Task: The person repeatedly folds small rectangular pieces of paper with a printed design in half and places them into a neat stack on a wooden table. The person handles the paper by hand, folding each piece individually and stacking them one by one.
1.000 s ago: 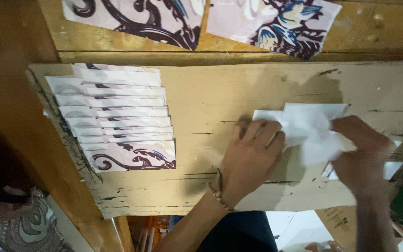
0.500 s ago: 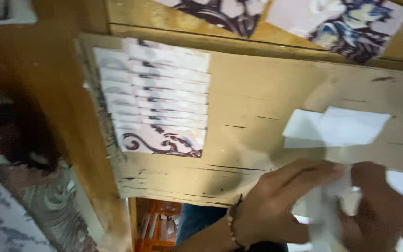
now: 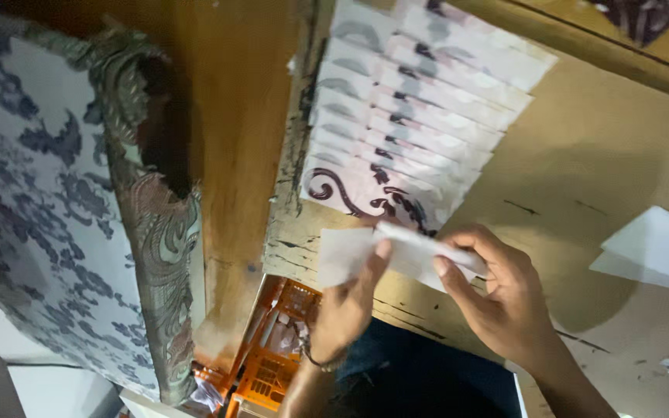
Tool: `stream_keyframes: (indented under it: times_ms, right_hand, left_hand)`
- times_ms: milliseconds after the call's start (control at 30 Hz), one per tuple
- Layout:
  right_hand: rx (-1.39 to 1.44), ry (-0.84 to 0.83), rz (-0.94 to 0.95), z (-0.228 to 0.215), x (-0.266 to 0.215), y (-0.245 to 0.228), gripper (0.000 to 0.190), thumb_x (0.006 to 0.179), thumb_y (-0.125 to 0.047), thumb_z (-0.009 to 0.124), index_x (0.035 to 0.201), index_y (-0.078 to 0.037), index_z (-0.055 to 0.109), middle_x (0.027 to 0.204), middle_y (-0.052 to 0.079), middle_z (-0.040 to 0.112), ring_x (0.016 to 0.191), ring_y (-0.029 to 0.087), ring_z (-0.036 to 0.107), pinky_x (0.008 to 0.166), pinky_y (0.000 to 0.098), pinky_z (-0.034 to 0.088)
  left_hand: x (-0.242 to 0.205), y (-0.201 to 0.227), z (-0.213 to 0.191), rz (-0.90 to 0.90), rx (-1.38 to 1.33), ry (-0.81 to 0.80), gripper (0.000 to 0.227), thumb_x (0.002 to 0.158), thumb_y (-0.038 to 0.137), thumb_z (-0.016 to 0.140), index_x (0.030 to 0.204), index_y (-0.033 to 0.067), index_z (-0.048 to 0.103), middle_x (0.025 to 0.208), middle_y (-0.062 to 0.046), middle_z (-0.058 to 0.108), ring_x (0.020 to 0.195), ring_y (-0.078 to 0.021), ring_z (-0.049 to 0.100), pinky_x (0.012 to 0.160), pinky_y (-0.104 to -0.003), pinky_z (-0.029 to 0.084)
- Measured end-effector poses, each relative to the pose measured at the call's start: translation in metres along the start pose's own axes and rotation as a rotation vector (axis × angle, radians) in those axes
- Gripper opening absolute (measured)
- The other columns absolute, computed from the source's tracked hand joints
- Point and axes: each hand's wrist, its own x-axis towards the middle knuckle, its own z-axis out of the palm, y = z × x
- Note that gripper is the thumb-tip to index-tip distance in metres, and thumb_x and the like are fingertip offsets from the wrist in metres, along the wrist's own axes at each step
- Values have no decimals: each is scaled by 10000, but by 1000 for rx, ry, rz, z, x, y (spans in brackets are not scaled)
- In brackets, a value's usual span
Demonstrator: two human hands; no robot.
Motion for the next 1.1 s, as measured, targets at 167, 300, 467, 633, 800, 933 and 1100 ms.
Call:
stream_keyframes:
  times_ms: [167, 300, 467, 633, 800, 933, 1100]
  right_hand:
    - [-155, 140, -132, 26, 12, 6, 364, 908, -103, 710, 1247, -8, 621, 955, 113, 750, 775, 173, 765, 683, 321, 585]
    - [-277, 226, -344, 36, 23, 7, 439, 959, -73, 721, 1359, 10, 561, 1086, 177, 724, 986, 215, 746, 849, 319, 600]
    - [-334, 305, -294, 45, 26, 2, 477, 952, -11, 758, 1380, 10, 547, 874, 100, 638, 803, 157, 673, 714, 282, 525]
    - [-393, 353, -344, 46, 28, -4, 476, 956, 28, 744, 1387, 8, 541, 877, 71, 624, 734, 138, 593, 710, 262, 500]
    - [-397, 355, -343, 43, 32, -13, 487, 952, 29, 748, 1393, 12, 541, 839, 54, 596, 722, 121, 596, 695, 265, 512]
    - [-494, 382, -373, 35, 35, -24, 503, 925, -1, 770, 1383, 20, 564, 766, 36, 575, 670, 132, 576, 669, 291, 508]
    - [-621, 558, -410, -19, 38, -25, 407, 913, -20, 779, 1293, -5, 633, 852, 85, 579, 729, 205, 584, 728, 346, 486]
  left_hand:
    - [41, 50, -34, 242, 446, 136, 188, 1012, 102, 672, 1152, 7, 753, 1063, -155, 807, 892, -209, 774, 763, -348, 636]
    - [51, 78, -38, 436, 510, 242, 313, 1004, 68, 698, 1305, -5, 663, 1204, -172, 754, 1053, -252, 729, 916, -363, 583]
    - [65, 90, -34, 463, 705, 360, 313, 976, 106, 718, 1278, 30, 685, 1208, -165, 752, 1056, -217, 774, 834, -320, 618]
    - [69, 86, -31, 569, 790, 425, 334, 957, 116, 764, 1272, 30, 691, 1127, -150, 759, 1008, -229, 752, 868, -336, 603]
    - [71, 84, -26, 513, 781, 466, 317, 926, 122, 789, 1222, 39, 710, 1015, -124, 750, 857, -194, 735, 687, -300, 578]
    - [69, 88, -18, 593, 823, 525, 371, 946, 112, 802, 1275, 19, 659, 1121, -130, 659, 966, -218, 668, 826, -339, 586]
    - [59, 95, -15, 652, 868, 660, 461, 907, 86, 805, 1313, -8, 609, 1210, -155, 561, 983, -250, 573, 811, -396, 505]
